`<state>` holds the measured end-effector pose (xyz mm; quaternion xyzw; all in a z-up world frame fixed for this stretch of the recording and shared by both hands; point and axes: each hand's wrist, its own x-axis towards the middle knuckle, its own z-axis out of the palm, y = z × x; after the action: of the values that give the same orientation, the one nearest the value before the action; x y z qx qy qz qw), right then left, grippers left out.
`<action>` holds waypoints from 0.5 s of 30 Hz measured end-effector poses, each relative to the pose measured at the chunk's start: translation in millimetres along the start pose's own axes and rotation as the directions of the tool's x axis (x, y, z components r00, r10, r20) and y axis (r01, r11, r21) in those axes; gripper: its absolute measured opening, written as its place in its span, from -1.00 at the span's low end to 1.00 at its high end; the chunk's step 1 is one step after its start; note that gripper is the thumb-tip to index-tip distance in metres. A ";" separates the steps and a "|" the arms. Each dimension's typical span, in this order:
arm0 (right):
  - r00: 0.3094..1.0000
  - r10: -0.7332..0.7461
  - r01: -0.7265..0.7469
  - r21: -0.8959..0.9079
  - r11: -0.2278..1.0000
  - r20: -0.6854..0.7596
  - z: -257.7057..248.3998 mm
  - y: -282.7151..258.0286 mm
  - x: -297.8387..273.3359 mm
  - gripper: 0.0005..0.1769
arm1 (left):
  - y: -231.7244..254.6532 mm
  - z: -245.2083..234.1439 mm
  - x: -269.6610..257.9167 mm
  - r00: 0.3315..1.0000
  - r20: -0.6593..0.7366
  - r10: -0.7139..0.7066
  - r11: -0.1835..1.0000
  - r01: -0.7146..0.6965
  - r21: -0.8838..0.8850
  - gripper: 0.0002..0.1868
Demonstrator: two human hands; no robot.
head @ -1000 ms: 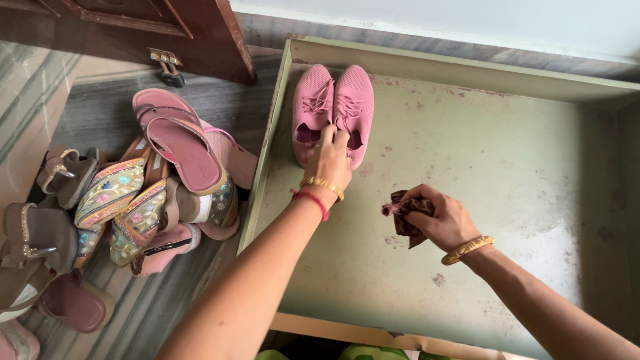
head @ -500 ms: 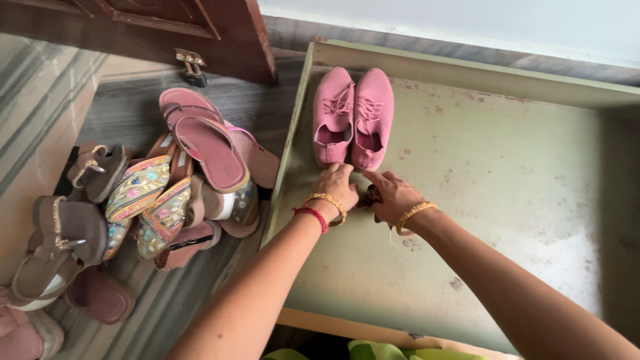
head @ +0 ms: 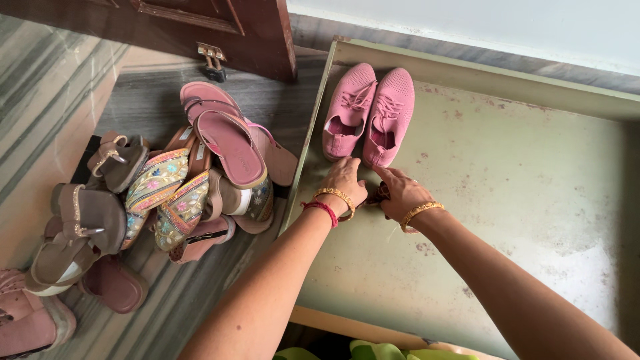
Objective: The person removes shoes from a pile on the floor and places them into a green metal shoe rack. They handle pink sneakers, sandals, and embellished flats, arranging them neatly inside the rack using a cloth to wipe surfaces as needed.
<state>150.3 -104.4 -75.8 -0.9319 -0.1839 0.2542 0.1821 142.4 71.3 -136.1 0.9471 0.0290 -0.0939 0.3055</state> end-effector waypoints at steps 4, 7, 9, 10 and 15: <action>1.000 -0.027 0.027 -0.004 1.000 -0.010 -3.5 -0.8 -4.8 0.00 | 0.5 2.1 -0.3 0.999 -0.036 0.007 1.000 -0.007 0.003 -0.39; 0.998 -0.053 0.054 0.043 0.998 -0.037 -8.8 -1.9 -7.9 -0.06 | 7.7 -6.7 -4.5 0.999 -0.034 0.013 1.000 -0.013 -0.003 -0.40; 0.997 -0.048 0.054 0.088 0.995 -0.067 -13.8 -3.4 -12.4 -0.15 | 17.1 -13.3 -13.0 1.000 -0.004 -0.005 1.000 0.005 -0.010 -0.45; 0.996 -0.034 0.044 0.110 0.993 -0.083 -16.8 -4.1 -15.4 -0.22 | 21.2 -17.6 -17.9 1.000 -0.021 0.015 1.000 -0.015 -0.024 -0.46; 0.995 0.098 -0.082 0.315 0.945 -0.036 -29.4 -11.7 -37.5 -0.37 | 23.3 -47.7 -52.6 0.943 -0.250 0.220 0.967 -0.244 -0.068 -0.47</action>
<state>133.2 -117.8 -31.8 -0.9048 -0.0938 0.2640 0.3206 101.0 80.4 -74.5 0.9321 -0.0414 0.0596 0.3548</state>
